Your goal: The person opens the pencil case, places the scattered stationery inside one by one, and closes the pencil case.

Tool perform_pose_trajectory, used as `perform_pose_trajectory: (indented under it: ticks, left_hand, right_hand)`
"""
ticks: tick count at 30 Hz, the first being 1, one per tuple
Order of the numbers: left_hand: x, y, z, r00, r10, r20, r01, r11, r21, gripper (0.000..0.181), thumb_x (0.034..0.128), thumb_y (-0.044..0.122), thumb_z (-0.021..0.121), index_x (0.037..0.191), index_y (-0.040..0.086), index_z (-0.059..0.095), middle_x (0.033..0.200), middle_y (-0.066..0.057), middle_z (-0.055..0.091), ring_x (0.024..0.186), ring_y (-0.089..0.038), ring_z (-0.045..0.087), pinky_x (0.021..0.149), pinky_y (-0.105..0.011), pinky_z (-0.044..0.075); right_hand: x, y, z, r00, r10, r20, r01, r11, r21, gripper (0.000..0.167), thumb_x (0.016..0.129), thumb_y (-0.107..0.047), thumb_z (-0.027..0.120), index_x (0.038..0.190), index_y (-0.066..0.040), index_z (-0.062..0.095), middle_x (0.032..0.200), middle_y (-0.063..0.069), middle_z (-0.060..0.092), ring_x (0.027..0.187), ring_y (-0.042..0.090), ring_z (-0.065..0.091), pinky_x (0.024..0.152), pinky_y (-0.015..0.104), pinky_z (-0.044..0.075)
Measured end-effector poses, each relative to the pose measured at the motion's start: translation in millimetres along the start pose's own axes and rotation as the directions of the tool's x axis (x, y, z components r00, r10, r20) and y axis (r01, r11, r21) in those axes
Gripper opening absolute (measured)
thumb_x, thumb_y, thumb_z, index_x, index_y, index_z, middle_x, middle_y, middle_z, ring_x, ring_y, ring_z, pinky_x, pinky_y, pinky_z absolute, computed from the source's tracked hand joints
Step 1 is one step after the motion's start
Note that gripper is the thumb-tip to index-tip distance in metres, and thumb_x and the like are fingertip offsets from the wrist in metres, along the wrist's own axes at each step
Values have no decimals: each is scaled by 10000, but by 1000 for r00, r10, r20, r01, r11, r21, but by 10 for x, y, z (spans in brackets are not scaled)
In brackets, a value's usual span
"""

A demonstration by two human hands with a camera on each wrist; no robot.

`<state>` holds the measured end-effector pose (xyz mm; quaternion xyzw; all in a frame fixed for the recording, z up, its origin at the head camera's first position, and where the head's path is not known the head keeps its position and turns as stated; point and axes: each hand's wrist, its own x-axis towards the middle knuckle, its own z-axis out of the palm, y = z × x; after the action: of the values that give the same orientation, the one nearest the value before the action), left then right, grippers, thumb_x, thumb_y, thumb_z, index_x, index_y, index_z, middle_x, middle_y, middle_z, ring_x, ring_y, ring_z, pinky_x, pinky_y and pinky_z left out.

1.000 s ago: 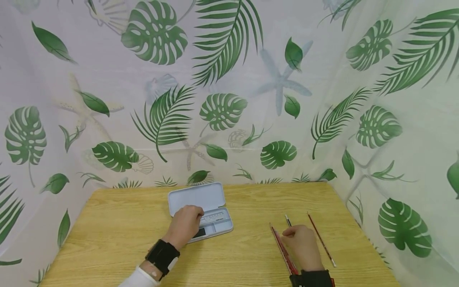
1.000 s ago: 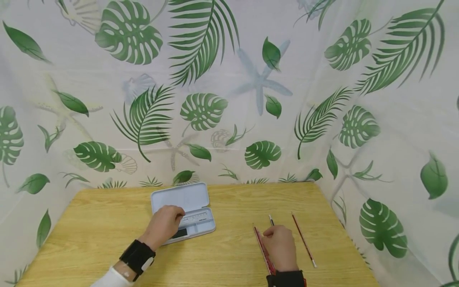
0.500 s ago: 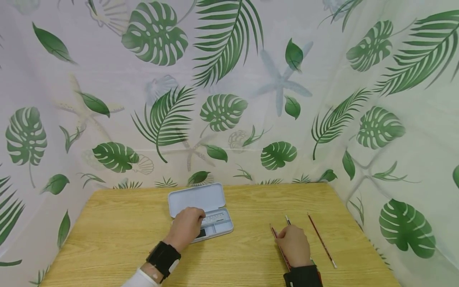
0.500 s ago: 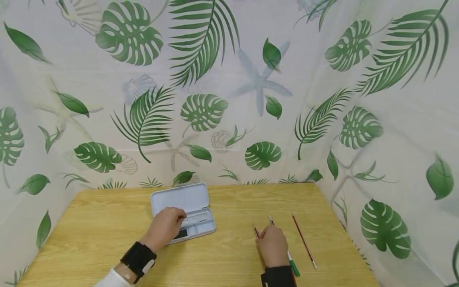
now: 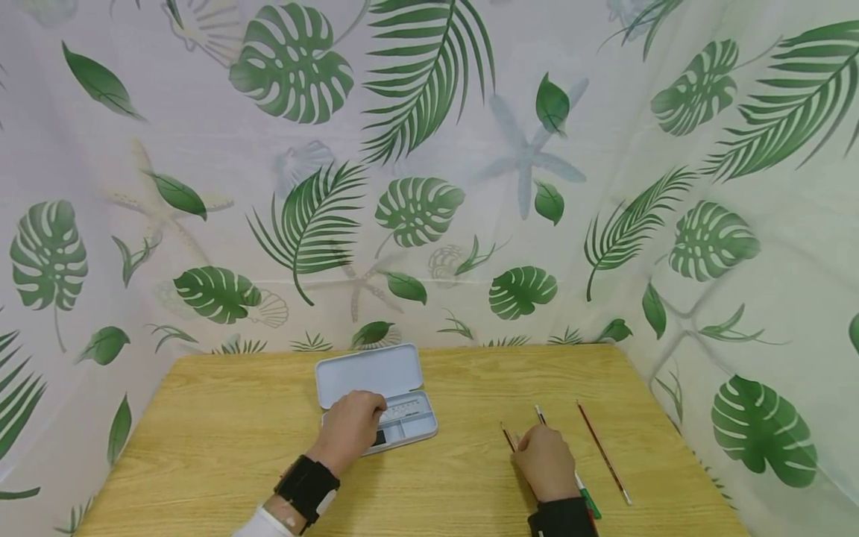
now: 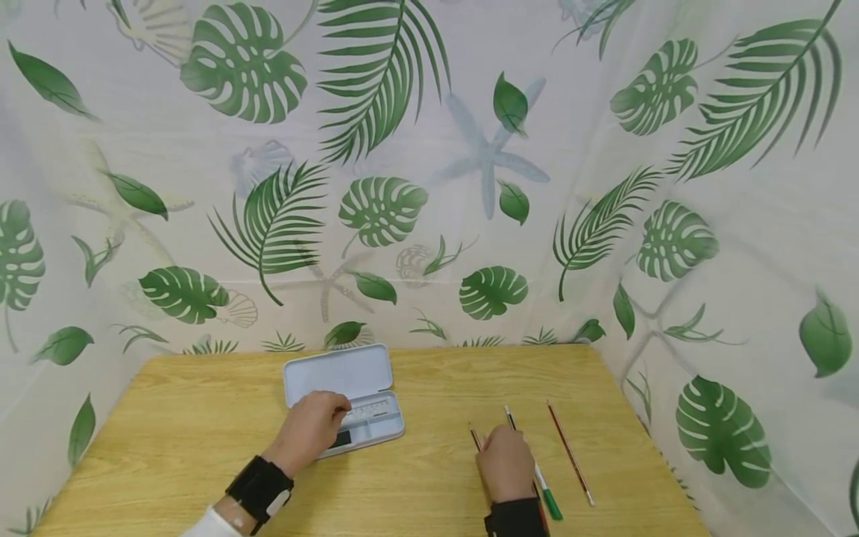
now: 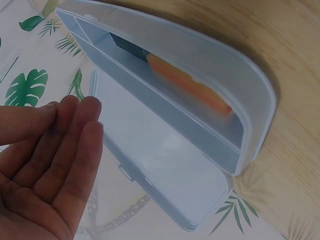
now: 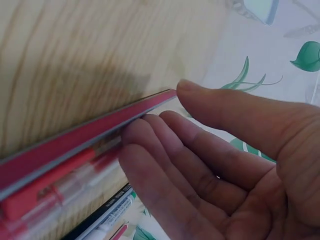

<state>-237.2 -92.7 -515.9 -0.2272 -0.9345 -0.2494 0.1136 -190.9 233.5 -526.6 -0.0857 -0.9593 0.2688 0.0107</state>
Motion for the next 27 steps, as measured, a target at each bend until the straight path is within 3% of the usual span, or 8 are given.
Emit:
perform_pose_trajectory:
  ticks: [11,15,19,22,27]
  left_hand:
    - [17,49,-9,999,-24,37,24,1000,-5,132,915,-25,739,1015,33,802,969,-90,766,896,-246,736,743,-374,607]
    - [25,58,-22,999,-16,34,16,1000,-3,130,914,-29,738,1007,34,803,963,-94,766,884,-245,736,729,-372,607]
    - [22,68,-35,1000,-3,30,3,1000,-6,130,913,-38,733,996,35,803,950,-97,764,868,-242,736,714,-361,604]
    - [23,76,-44,1000,1,31,-1,1000,-9,134,915,-40,731,987,47,803,943,-92,762,862,-236,734,708,-352,602]
    - [27,85,-52,1000,2,30,-2,1000,-12,134,913,-41,732,980,50,803,940,-89,762,860,-237,733,708,-354,603]
  right_hand:
    - [9,-33,75,1000,-15,-16,14,999,-40,182,755,14,794,636,-68,684,636,37,630,552,207,568,488,381,491]
    - [25,-54,109,999,-37,-34,35,997,-71,269,745,11,811,561,-84,640,581,12,599,526,192,540,469,371,475]
    - [46,-93,145,996,-67,-59,61,992,-109,474,744,11,821,452,-140,480,472,-63,419,471,143,390,435,295,342]
    - [75,-121,181,992,-90,-85,77,987,-144,567,741,34,792,453,-180,354,479,-89,284,475,128,295,436,282,265]
    - [140,-155,242,987,-103,-124,82,982,-168,546,746,58,739,501,-185,316,507,-63,304,483,143,311,418,296,263]
